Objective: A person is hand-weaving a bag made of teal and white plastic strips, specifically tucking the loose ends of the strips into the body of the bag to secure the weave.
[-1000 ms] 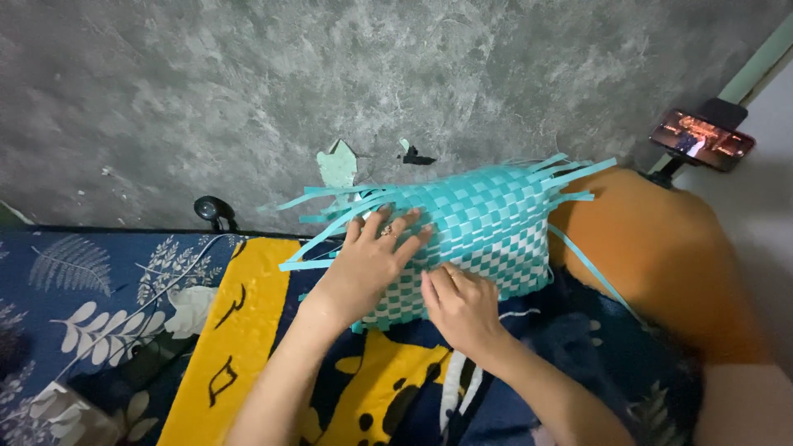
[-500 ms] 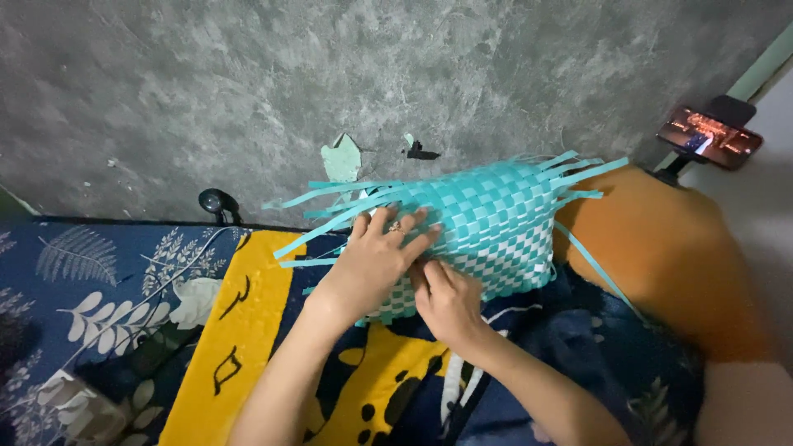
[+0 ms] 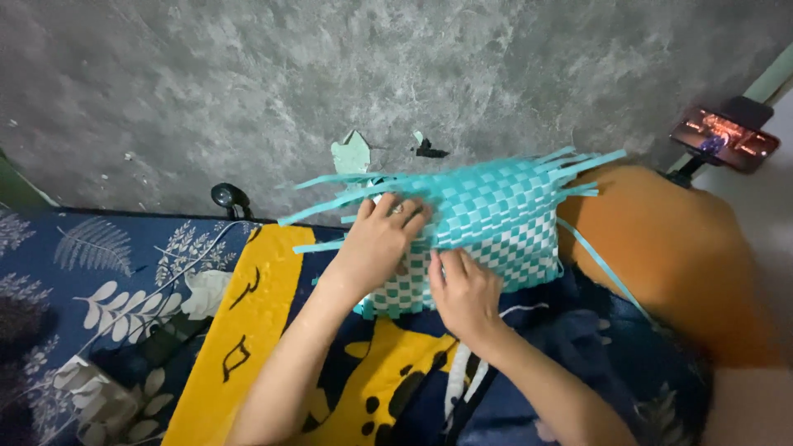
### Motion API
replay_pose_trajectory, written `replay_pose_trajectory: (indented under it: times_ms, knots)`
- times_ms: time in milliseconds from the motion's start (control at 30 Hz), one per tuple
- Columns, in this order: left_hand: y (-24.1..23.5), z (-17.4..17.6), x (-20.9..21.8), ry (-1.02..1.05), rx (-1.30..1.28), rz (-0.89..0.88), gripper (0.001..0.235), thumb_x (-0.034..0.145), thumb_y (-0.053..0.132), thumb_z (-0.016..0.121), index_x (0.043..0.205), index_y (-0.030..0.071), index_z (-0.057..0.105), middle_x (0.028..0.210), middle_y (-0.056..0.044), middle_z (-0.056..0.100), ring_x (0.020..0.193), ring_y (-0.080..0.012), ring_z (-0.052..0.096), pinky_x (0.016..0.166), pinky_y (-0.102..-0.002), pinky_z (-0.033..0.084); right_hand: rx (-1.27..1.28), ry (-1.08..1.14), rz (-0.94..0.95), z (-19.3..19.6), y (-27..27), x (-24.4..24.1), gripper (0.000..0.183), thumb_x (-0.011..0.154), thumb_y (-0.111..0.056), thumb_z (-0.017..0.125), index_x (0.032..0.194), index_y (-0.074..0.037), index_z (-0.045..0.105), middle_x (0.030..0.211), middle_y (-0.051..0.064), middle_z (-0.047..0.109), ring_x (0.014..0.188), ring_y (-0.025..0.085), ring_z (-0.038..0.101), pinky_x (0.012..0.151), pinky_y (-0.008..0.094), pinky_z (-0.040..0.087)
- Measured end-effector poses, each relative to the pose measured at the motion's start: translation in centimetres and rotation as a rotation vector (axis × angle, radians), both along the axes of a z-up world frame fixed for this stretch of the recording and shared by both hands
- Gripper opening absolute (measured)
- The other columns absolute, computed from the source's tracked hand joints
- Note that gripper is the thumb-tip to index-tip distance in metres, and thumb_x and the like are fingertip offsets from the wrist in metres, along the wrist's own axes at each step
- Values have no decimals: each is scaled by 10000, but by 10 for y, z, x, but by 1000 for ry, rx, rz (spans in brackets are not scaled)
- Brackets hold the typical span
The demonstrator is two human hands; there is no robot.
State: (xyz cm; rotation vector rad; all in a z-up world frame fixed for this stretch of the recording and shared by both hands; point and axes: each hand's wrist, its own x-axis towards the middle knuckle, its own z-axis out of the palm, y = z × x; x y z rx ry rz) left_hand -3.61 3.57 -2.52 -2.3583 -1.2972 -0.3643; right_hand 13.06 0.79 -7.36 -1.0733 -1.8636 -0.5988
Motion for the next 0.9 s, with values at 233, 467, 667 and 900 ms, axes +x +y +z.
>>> replay_pose_trajectory:
  times_ms: [233, 467, 667, 900]
  knots:
    - [17, -8, 0, -70, 212, -113, 435, 554, 135, 849, 969, 169, 723, 921, -18, 688, 895, -232, 564, 693, -343, 425, 105, -39, -49, 0, -9, -11, 233, 886, -167, 640, 671, -106, 574, 497, 7, 455, 347, 190, 482, 329, 245, 364]
    - [-23, 27, 3, -79, 125, -72, 347, 675, 63, 770, 1004, 169, 744, 989, -28, 712, 933, -237, 576, 722, -356, 453, 287, -84, -92, -19, -12, -7, 178, 813, -130, 686, 671, -121, 578, 573, -3, 526, 400, 168, 508, 376, 247, 401]
    - [-22, 6, 11, 87, 127, 24, 462, 705, 144, 776, 1153, 186, 670, 1164, -5, 664, 1113, -250, 534, 851, -456, 424, 310, -64, -125, -17, -16, -15, 194, 812, -97, 671, 658, -111, 553, 543, 12, 468, 407, 189, 492, 374, 271, 408]
    - [-55, 25, 8, 71, 149, -43, 466, 718, 84, 757, 1166, 167, 659, 1142, -32, 673, 1065, -269, 546, 808, -432, 431, 102, 21, 12, -28, -22, -8, 98, 864, -136, 652, 796, -71, 623, 642, 75, 570, 553, 275, 615, 411, 348, 482]
